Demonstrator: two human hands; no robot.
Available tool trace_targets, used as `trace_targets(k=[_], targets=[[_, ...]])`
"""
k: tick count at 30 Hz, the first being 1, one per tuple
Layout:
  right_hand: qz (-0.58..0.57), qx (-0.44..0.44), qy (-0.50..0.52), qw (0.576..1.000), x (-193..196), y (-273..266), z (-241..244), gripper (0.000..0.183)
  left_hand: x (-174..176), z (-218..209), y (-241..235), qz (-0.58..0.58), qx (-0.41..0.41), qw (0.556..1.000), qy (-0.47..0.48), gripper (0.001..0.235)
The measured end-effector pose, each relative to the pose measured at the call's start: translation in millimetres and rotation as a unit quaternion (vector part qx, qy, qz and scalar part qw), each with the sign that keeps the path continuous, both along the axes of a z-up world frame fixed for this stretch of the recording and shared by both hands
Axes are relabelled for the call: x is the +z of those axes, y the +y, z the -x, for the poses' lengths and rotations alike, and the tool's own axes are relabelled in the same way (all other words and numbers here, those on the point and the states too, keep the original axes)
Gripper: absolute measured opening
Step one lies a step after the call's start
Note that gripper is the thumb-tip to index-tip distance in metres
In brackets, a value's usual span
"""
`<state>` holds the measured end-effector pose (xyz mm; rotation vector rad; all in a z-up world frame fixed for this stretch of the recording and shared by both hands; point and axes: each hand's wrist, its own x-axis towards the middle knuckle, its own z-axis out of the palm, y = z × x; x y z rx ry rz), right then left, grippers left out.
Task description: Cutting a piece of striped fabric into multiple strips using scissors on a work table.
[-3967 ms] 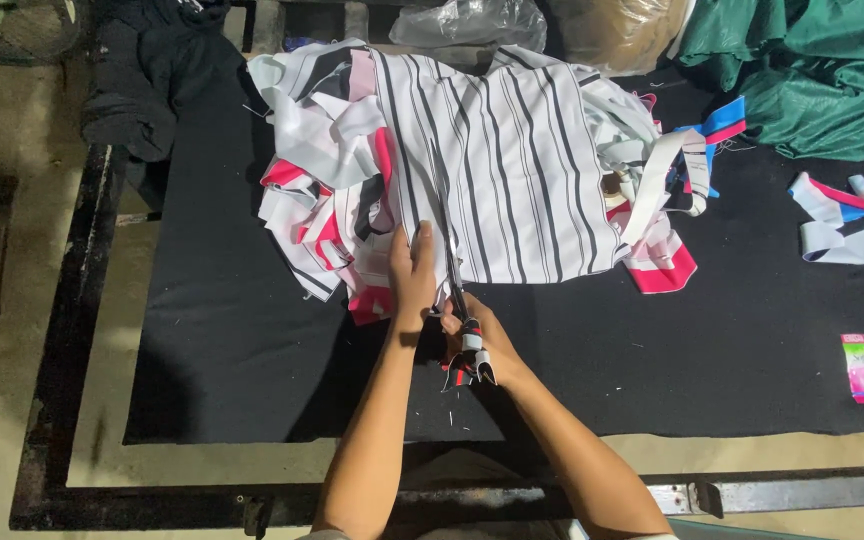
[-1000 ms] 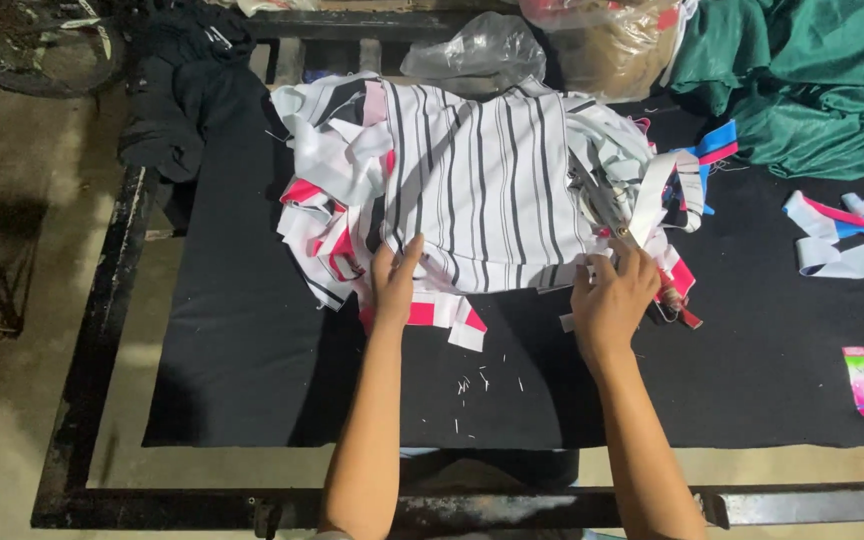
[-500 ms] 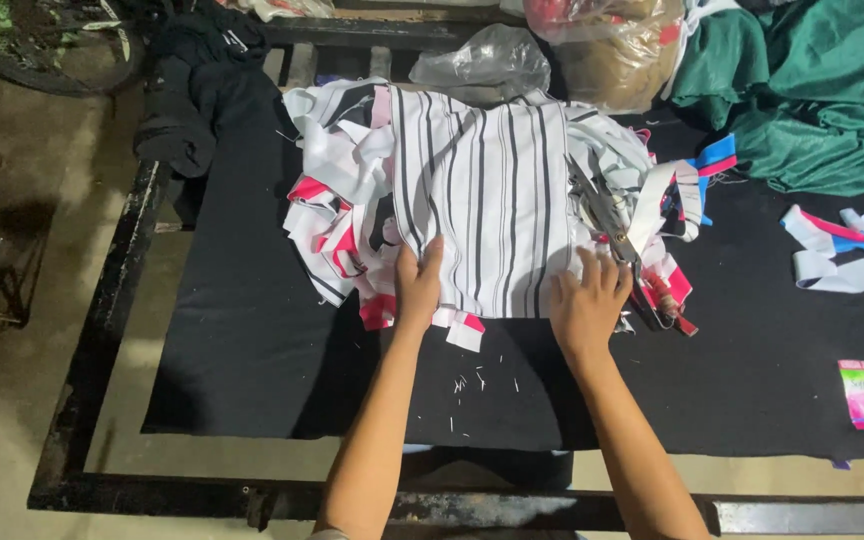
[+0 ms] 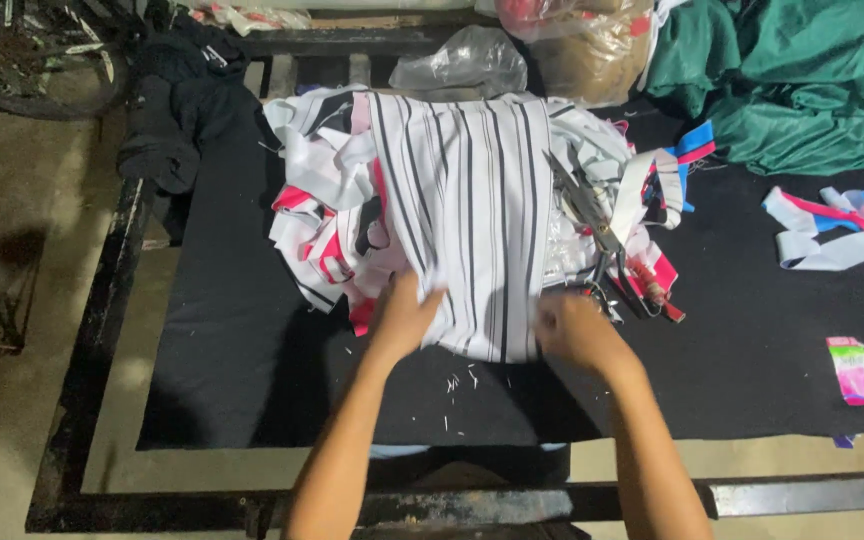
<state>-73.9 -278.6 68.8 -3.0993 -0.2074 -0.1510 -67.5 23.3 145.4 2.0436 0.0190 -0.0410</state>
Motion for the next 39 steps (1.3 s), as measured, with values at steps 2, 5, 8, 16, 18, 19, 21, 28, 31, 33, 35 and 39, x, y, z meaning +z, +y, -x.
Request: trace_targets(k=[2,5,8,16,18,19,21,28,31,33,35,39], targets=[[-0.335,0.116,0.307,0.883,87.6,7.0,28.1,0.019,42.4,25.0,17.2,-0.058,-0.186,0.975,0.110,0.038],[-0.480,0.156,0.379,0.776,102.1,-17.1,13.3,0.024,42.9,23.3,39.7,0.050,-0.349,0.925,0.143,0.041],[-0.598,0.038,0.327,0.731,124.6,-8.0,-18.8,0.029,72.5,6.9,27.7,0.159,-0.271,0.927,0.205,0.030],[-0.659,0.106,-0.051,0.743,167.8,31.4,-126.2,0.024,108.4,-131.0,5.5,0.058,-0.033,0.946,-0.317,0.044],[-0.717,0.192,-0.153,0.653,202.2,42.3,-125.7,0.016,153.9,-128.4,-2.6,0.096,-0.054,0.915,-0.387,0.041],[-0.710,0.212,-0.148,0.655,209.6,41.4,-120.0,0.018,156.4,-127.2,-2.9,0.145,-0.059,0.908,-0.388,0.031],[-0.705,0.224,-0.135,0.659,214.1,46.3,-99.3,0.021,145.7,-112.9,-8.0,0.197,-0.061,0.903,-0.377,0.036],[-0.804,-0.040,-0.105,0.585,121.9,43.6,-58.1,0.023,7.3,-70.3,-14.8,0.278,0.012,0.931,-0.237,0.015],[-0.797,-0.155,-0.068,0.580,72.1,44.7,-49.7,0.029,-18.5,-41.3,-21.3,0.287,0.045,0.952,-0.094,0.033],[-0.791,-0.207,-0.045,0.574,41.3,43.3,-38.8,0.027,-42.4,-25.0,-20.9,0.275,0.065,0.959,0.022,0.042],[-0.797,-0.254,-0.017,0.547,11.7,29.1,-35.6,0.016,-72.2,-23.0,-20.8,0.272,0.161,0.933,0.172,0.076],[-0.804,-0.227,-0.020,0.550,9.7,38.0,-17.2,0.012,-72.7,-9.1,-22.2,0.286,0.144,0.930,0.178,0.080]])
